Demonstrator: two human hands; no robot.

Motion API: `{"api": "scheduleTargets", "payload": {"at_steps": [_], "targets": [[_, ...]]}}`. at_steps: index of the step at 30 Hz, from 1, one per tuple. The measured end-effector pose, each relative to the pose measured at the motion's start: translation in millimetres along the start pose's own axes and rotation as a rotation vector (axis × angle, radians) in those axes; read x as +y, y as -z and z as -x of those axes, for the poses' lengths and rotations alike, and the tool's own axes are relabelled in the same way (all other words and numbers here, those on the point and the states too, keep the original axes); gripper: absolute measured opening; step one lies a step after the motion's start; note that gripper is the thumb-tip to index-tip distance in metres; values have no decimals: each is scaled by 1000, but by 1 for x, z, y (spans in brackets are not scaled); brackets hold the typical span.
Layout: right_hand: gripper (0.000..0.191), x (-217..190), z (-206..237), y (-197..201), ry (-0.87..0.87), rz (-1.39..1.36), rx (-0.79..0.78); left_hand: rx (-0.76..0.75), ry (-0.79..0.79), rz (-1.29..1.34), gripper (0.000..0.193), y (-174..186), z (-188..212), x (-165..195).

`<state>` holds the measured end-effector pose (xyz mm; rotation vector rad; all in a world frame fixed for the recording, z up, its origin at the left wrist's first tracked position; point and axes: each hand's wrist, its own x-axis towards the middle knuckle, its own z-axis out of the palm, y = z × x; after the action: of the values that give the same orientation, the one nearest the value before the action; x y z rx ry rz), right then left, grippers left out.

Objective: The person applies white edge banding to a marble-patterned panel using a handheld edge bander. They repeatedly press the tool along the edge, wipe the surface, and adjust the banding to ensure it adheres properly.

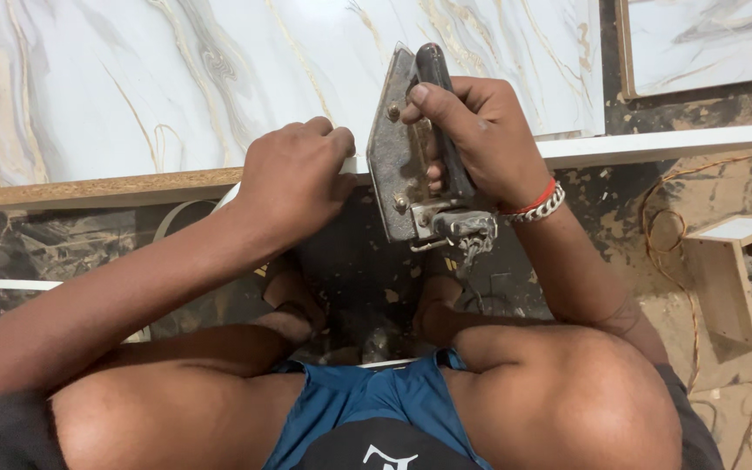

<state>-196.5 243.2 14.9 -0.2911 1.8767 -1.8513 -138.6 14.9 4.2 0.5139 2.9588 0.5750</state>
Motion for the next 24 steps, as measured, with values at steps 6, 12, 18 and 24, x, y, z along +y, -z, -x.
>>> {"api": "scheduleTargets", "payload": {"at_steps": [6,12,18,24], "targets": [[35,-4,11,18,3,-21,30,8,-52,-53,22,6,-5,10],[32,7,19,50,17,-11,62,-71,-53,-159,19,6,-11,20],[33,13,31,90,35,24,118,41,-130,-109,20,15,-10,24],[36,10,52,128,8,67,268,178,-230,-15,17,35,-8,38]]}}
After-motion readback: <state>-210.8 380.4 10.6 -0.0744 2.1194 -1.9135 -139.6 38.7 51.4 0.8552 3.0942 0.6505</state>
